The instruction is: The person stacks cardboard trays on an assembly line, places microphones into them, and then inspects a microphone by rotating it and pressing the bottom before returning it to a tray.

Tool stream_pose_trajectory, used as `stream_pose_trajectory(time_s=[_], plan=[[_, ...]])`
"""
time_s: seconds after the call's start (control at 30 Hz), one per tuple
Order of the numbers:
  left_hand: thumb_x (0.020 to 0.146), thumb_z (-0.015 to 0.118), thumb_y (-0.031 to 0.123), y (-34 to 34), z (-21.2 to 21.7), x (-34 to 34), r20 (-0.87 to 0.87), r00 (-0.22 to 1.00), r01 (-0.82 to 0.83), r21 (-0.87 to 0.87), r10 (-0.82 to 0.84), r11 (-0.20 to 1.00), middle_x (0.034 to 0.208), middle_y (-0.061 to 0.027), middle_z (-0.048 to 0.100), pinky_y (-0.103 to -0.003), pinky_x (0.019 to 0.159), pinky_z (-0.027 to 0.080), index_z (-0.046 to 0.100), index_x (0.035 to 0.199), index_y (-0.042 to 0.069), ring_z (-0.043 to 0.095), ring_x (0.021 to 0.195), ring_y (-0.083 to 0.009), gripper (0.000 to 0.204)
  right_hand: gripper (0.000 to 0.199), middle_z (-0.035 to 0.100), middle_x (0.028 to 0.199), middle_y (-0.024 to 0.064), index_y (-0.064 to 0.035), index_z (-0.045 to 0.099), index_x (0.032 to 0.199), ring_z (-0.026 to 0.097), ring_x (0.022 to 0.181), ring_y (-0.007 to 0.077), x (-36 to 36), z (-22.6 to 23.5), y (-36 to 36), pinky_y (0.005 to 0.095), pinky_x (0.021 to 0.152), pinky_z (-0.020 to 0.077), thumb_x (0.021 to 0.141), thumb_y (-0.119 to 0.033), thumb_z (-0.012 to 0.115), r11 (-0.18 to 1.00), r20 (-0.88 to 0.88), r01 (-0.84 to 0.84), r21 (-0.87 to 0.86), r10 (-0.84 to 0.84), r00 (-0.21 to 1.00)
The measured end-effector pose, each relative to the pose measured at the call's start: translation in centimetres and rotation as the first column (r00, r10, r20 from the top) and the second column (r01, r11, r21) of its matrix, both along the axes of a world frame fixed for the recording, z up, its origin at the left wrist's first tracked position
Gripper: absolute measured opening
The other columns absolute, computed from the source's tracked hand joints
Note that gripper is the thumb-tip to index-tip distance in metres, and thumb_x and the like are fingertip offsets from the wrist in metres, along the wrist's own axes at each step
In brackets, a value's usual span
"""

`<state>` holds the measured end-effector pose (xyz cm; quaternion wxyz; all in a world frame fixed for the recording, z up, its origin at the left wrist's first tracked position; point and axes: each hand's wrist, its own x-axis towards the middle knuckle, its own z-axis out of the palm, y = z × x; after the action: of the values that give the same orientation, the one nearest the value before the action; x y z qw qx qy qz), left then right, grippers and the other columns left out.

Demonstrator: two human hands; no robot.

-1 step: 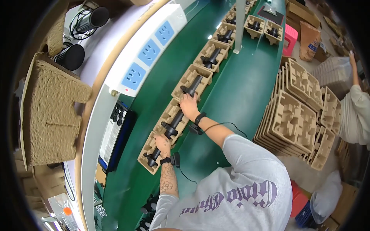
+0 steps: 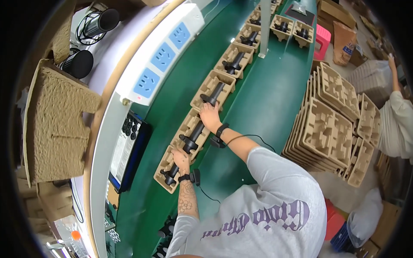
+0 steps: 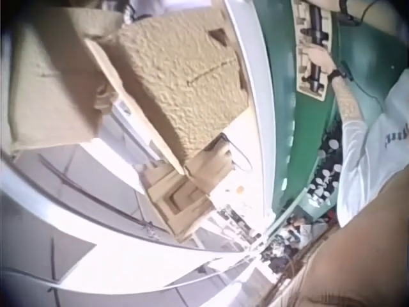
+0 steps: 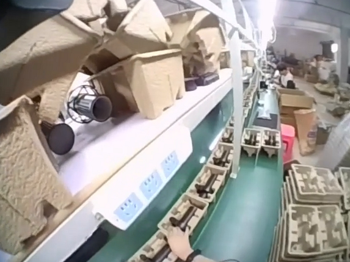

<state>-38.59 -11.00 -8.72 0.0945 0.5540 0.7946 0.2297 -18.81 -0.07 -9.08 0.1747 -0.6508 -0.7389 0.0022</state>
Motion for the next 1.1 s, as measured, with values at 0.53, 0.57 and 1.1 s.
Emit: stream_pose_trajectory(time_s=[0.53, 0.57, 1.1], plan=[[0.086, 0.051, 0.019, 6.7, -10.8, -15.6, -0.839, 0.381, 0.482, -0.179, -0.389, 0.858, 0.068, -0.0077, 0.058, -0.041, 0.058, 0.046, 0.061, 0.080, 0.008, 0.058, 0.061, -0.0215, 0.016, 0.019, 0.066, 0.086, 0.0140, -0.0004, 0.065, 0.091, 0.063, 0.083, 0.0304, 18.8, 11.6, -39.4, 0.0380, 0.075, 0.0494, 0.082, -0.013, 0.054, 0.909, -0.609, -0.019, -0.417, -0.264, 0.748], [0.083, 0.054, 0.015, 8.2, -8.8, -2.3, -0.246, 0.685, 0.717, 0.059, -0.686, 0.695, 0.069, -0.0075, 0.058, -0.039, 0.053, 0.044, 0.061, 0.078, 0.006, 0.055, 0.058, -0.0209, 0.013, 0.021, 0.066, 0.087, 0.0148, -0.0002, 0.064, 0.092, 0.063, 0.082, 0.0302, 20.8, 11.1, -44.8, 0.0378, 0.074, 0.0490, 0.082, -0.015, 0.054, 0.846, -0.485, 0.253, -0.469, -0.487, 0.727], [0.095, 0.049, 0.015, -22.7, 4.7, 18.9, 0.655, 0.464, 0.662, 0.191, -0.596, 0.725, 0.100, -0.0089, 0.056, -0.026, 0.064, 0.046, 0.050, 0.121, 0.000, 0.057, 0.078, -0.0152, 0.030, 0.049, 0.057, 0.105, 0.0100, -0.0125, 0.052, 0.119, 0.058, 0.094, 0.0250, 38.6, -7.2, -67.4, 0.0457, 0.080, 0.0474, 0.081, -0.041, 0.062, 0.222, -0.340, 0.257, -0.941, -0.593, -0.730]])
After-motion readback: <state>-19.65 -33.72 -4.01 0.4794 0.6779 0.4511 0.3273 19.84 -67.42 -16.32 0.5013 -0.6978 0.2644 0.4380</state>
